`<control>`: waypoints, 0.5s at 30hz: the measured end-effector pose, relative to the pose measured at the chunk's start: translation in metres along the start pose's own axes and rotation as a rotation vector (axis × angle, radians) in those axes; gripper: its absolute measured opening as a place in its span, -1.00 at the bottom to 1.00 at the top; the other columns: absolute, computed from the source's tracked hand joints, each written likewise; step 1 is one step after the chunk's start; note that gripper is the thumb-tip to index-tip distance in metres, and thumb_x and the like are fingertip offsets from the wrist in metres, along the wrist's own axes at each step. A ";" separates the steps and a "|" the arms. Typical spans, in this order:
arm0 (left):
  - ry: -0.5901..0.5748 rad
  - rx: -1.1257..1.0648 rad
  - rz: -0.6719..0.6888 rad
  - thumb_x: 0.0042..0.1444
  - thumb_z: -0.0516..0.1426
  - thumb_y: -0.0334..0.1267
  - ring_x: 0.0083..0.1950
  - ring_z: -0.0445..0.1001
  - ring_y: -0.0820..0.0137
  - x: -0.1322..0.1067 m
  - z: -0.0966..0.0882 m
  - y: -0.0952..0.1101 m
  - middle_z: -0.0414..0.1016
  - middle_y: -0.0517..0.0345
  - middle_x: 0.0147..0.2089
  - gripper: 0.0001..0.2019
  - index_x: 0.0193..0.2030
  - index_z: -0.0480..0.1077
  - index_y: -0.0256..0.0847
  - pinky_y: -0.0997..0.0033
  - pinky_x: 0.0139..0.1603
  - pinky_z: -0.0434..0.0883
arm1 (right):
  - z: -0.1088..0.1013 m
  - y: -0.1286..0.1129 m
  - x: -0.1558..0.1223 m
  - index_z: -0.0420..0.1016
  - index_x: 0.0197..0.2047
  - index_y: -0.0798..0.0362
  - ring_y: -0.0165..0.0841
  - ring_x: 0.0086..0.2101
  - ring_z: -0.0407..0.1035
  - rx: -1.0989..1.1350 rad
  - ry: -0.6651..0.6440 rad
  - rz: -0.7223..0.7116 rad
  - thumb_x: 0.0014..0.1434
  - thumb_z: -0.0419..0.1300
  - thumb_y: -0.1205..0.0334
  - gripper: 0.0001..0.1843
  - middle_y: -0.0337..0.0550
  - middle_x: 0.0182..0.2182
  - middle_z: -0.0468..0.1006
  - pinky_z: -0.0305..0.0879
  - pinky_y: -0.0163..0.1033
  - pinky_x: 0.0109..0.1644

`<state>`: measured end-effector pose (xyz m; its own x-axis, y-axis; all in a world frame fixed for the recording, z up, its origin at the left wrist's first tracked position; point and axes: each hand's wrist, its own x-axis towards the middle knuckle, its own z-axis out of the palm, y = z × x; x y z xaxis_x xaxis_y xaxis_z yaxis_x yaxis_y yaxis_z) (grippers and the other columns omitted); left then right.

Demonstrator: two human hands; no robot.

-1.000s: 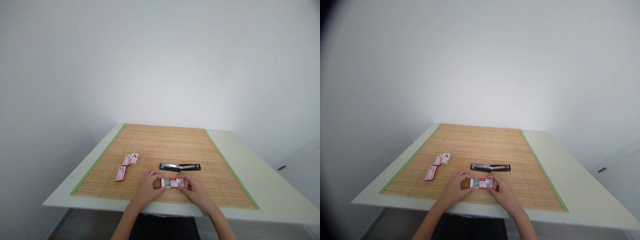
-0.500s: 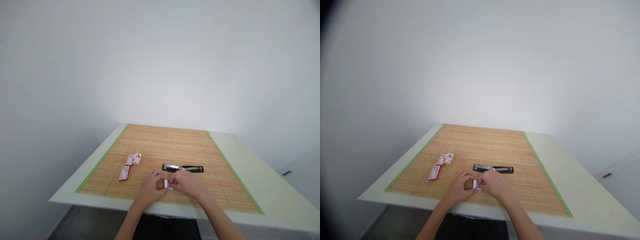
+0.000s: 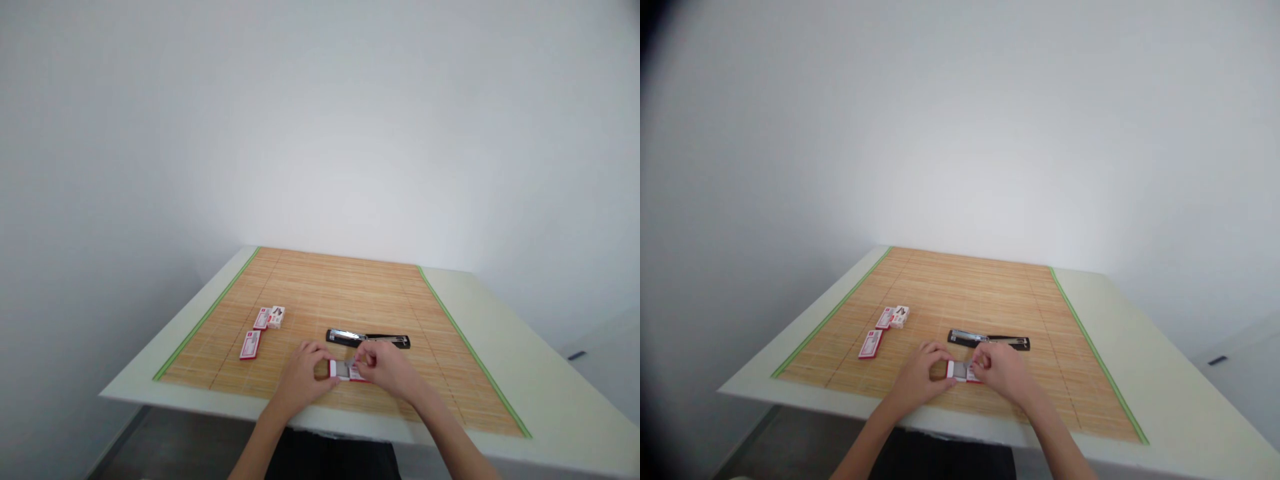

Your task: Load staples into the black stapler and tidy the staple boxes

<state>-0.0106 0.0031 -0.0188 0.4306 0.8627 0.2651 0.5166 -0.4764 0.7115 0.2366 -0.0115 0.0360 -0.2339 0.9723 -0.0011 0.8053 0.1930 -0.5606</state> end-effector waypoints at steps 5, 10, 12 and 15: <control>0.000 0.023 -0.003 0.01 0.40 -0.13 0.07 0.43 0.16 0.000 -0.001 0.001 0.53 0.14 -0.02 -0.70 -0.09 0.56 0.01 0.17 0.09 0.34 | 0.010 0.024 -0.020 0.64 -0.30 0.00 -0.40 -0.51 0.25 0.126 0.063 0.061 0.20 0.26 0.14 -0.85 -0.32 -0.56 0.41 0.01 -0.32 -0.40; -0.029 0.052 -0.013 0.04 0.38 -0.14 -0.09 0.44 0.21 0.000 -0.002 0.002 0.52 0.18 -0.22 -0.72 -0.10 0.55 -0.01 0.23 -0.01 0.33 | 0.010 0.035 -0.036 0.62 -0.11 -0.01 -0.39 -0.50 0.24 0.213 0.104 0.081 0.20 0.29 0.06 -0.75 -0.36 -0.56 0.37 0.08 -0.30 -0.38; -0.037 0.049 -0.008 0.04 0.38 -0.13 -0.07 0.44 0.20 0.000 -0.003 0.003 0.53 0.18 -0.20 -0.70 -0.06 0.55 0.00 0.22 0.01 0.32 | 0.007 0.040 -0.041 0.59 0.04 -0.02 -0.38 -0.49 0.26 0.243 0.086 0.100 0.14 0.35 0.05 -0.59 -0.36 -0.53 0.40 0.10 -0.29 -0.38; -0.057 0.055 0.005 0.02 0.40 -0.09 0.01 0.44 0.16 0.001 -0.004 0.007 0.56 0.16 -0.12 -0.61 0.01 0.55 0.04 0.19 0.07 0.31 | 0.007 0.044 -0.045 0.60 0.09 -0.05 -0.37 -0.49 0.29 0.235 0.021 0.116 0.10 0.37 0.09 -0.53 -0.34 -0.52 0.43 0.10 -0.28 -0.38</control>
<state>-0.0096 0.0008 -0.0108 0.4736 0.8502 0.2297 0.5539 -0.4903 0.6728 0.2791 -0.0472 0.0059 -0.1343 0.9891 -0.0605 0.6765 0.0469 -0.7350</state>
